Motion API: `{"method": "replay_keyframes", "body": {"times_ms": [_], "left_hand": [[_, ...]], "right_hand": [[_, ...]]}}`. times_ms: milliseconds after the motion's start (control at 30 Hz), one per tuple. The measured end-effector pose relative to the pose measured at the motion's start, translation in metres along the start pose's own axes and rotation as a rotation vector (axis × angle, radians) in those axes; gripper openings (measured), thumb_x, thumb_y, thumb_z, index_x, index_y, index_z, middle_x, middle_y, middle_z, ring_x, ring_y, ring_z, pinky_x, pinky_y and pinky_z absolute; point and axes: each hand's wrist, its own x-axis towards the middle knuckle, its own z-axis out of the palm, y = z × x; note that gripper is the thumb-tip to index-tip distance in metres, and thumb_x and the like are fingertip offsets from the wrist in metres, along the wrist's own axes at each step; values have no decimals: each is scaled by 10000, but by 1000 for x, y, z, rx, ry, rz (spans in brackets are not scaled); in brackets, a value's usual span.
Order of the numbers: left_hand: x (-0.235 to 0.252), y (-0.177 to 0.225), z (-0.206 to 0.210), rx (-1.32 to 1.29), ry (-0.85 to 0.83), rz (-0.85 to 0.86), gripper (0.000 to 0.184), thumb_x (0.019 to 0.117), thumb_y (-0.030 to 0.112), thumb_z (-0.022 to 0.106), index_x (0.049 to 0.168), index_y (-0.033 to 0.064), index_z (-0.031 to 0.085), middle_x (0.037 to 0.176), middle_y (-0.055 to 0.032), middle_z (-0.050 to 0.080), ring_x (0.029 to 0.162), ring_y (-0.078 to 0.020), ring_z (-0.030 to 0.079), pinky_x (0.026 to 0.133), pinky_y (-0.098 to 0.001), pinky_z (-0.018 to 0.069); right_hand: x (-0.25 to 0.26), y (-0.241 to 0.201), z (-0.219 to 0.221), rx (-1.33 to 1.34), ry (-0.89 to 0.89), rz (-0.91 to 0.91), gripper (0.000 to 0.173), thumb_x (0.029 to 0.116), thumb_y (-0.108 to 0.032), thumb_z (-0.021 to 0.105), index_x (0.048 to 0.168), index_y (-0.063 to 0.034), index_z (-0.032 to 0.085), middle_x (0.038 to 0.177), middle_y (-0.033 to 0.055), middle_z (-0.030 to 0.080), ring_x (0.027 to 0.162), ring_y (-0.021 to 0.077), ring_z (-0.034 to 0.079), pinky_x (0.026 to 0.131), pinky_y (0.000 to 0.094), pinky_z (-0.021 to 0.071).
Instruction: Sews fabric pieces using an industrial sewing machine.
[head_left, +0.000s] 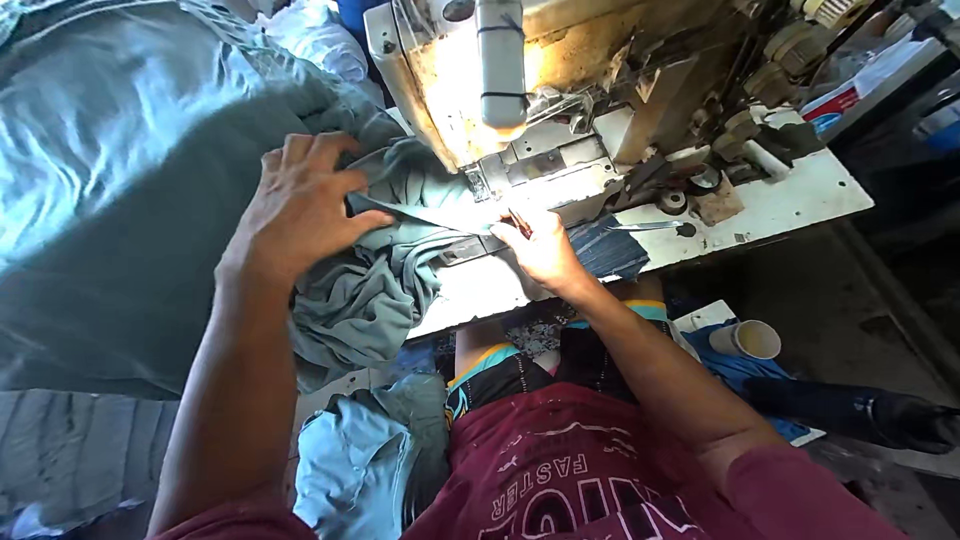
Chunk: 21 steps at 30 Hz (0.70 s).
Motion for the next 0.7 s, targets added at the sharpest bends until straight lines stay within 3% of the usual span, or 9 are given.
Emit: {"method": "replay_keyframes", "body": {"times_ms": [100, 200, 300, 400, 467, 533, 567, 633, 700], "left_hand": [[-16, 21, -25, -217, 172, 168, 282, 873, 324, 746, 839, 58, 658, 1457, -148, 534, 1396, -352, 457, 1136, -547, 404], [-36, 67, -26, -480, 259, 374, 233, 838, 213, 784, 733, 70, 632, 1188, -112, 701, 1247, -312, 614, 1138, -550, 448], [-49, 103, -4, -623, 207, 456, 246, 881, 255, 788, 720, 129, 652, 931, -10, 723, 926, -149, 704, 804, -352, 605], [-51, 126, 31, -650, 226, 399, 314, 903, 357, 789, 747, 122, 650, 730, 26, 627, 664, -78, 598, 569, -272, 489], [-51, 137, 55, -455, 336, 300, 388, 845, 513, 807, 949, 147, 732, 912, -7, 690, 835, -123, 656, 727, -335, 552], [-47, 136, 81, -215, 313, 252, 504, 883, 490, 754, 1310, 228, 698, 1344, -94, 623, 1229, -291, 565, 1080, -528, 402], [-45, 132, 94, -132, 305, 250, 485, 908, 353, 727, 1374, 239, 660, 1448, -120, 568, 1323, -354, 515, 1162, -599, 316], [-42, 125, 108, -56, 314, 234, 347, 913, 121, 668, 1251, 183, 721, 1483, -124, 555, 1365, -392, 491, 1186, -644, 262], [-42, 120, 103, -25, 283, 237, 175, 902, 83, 647, 1030, 129, 756, 1433, -80, 611, 1320, -353, 542, 1160, -626, 298]], "right_hand": [[3, 5, -8, -19, -89, -29, 121, 989, -132, 678, 1098, -84, 697, 899, 47, 670, 702, 123, 610, 617, 300, 548], [11, -24, -23, 15, -324, -93, 88, 982, -105, 673, 1036, -64, 730, 886, 42, 682, 722, 103, 624, 662, 285, 564], [1, -51, -32, 100, -465, -154, 109, 971, -64, 672, 1045, -43, 750, 955, 32, 694, 836, 80, 648, 761, 261, 579], [-27, -48, -32, 86, -406, -150, 144, 985, -76, 658, 1078, -55, 765, 998, 26, 740, 912, 77, 691, 828, 287, 601], [-42, -42, -32, 49, -345, -142, 144, 1000, -88, 647, 1084, -56, 758, 1056, 31, 740, 970, 87, 696, 870, 292, 602], [-52, -39, -32, 43, -289, -118, 130, 1007, -89, 640, 1067, -44, 746, 1045, 38, 721, 971, 97, 685, 872, 290, 600], [-56, -38, -32, 34, -263, -95, 129, 1007, -101, 646, 1062, -44, 748, 1026, 35, 715, 955, 96, 681, 855, 282, 600], [-61, -36, -33, 7, -227, -41, 135, 1011, -141, 653, 1031, -46, 746, 963, 29, 692, 887, 85, 661, 796, 254, 583], [-64, -35, -33, 10, -216, -5, 147, 1013, -155, 649, 1005, -42, 742, 933, 29, 681, 849, 78, 648, 766, 239, 571]]}}
